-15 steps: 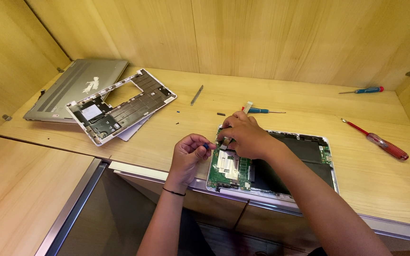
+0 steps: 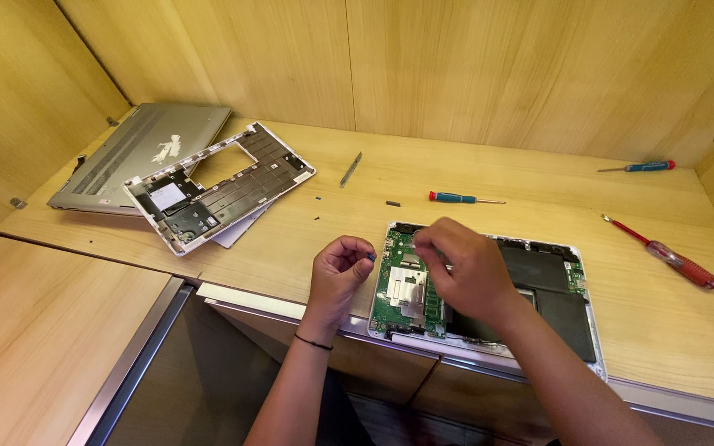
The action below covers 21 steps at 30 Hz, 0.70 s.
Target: Connecting internal ribbon cables and small circuit boards inside a laptop and securing them with a screwdriver.
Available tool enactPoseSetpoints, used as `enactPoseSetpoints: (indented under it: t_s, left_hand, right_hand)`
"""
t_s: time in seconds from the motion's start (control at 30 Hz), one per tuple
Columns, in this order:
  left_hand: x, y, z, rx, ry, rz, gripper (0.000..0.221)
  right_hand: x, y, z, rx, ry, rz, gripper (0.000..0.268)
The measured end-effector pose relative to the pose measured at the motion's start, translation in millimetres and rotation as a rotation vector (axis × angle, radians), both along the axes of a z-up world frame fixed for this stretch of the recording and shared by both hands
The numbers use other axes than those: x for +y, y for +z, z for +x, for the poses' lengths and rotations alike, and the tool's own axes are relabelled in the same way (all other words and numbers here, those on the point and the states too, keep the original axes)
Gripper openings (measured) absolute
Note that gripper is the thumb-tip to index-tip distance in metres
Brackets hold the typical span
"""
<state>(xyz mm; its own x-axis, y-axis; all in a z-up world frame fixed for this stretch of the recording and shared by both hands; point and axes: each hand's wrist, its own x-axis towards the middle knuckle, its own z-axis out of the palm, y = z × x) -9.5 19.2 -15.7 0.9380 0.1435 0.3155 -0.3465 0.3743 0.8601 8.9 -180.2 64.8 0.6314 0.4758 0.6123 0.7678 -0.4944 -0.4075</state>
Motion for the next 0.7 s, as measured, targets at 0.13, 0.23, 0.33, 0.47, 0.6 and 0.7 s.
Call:
enactPoseSetpoints:
  t_s: [0.13,0.23,0.33,0.47,0.6,0.7]
  left_hand:
    - [-22.0,23.1,-22.2,-0.057,-0.008,-0.060,0.031]
    - [-36.6,37.9,-37.4,-0.205,-0.146,-0.051,0.017]
    - [-52.4,47.6,-46.2,-0.093,-0.079,0.099,0.011]
    - [-52.9,73.3,-79.5,-0.232,0.250,0.575,0.009]
    - [-49.8,57.1,-89.6,-0.284,0.236,0.745,0.007]
    - [-49.6,51.4,-92.3,-0.283,0.241,0.744,0.005]
  right_hand:
    - [-1.3,20.5,-51.2,0.006,-0.040,0.096,0.007]
    - [-0.6,19.6,-66.1,-0.067,-0.073,0.142,0.006]
    - [-9.1,-5.8,-45.9,-0.010,-0.233,0.096,0.003]
    - [-38.2,-17.0,-43.5,-0.010,-0.453,-0.001,0.004]
    - [-58.8,-21.2,-46.0,-0.083,-0.517,-0.215,0.010]
    - [-67.7,-27.3,-53.4,0.002,-0.466,-0.204,0.011]
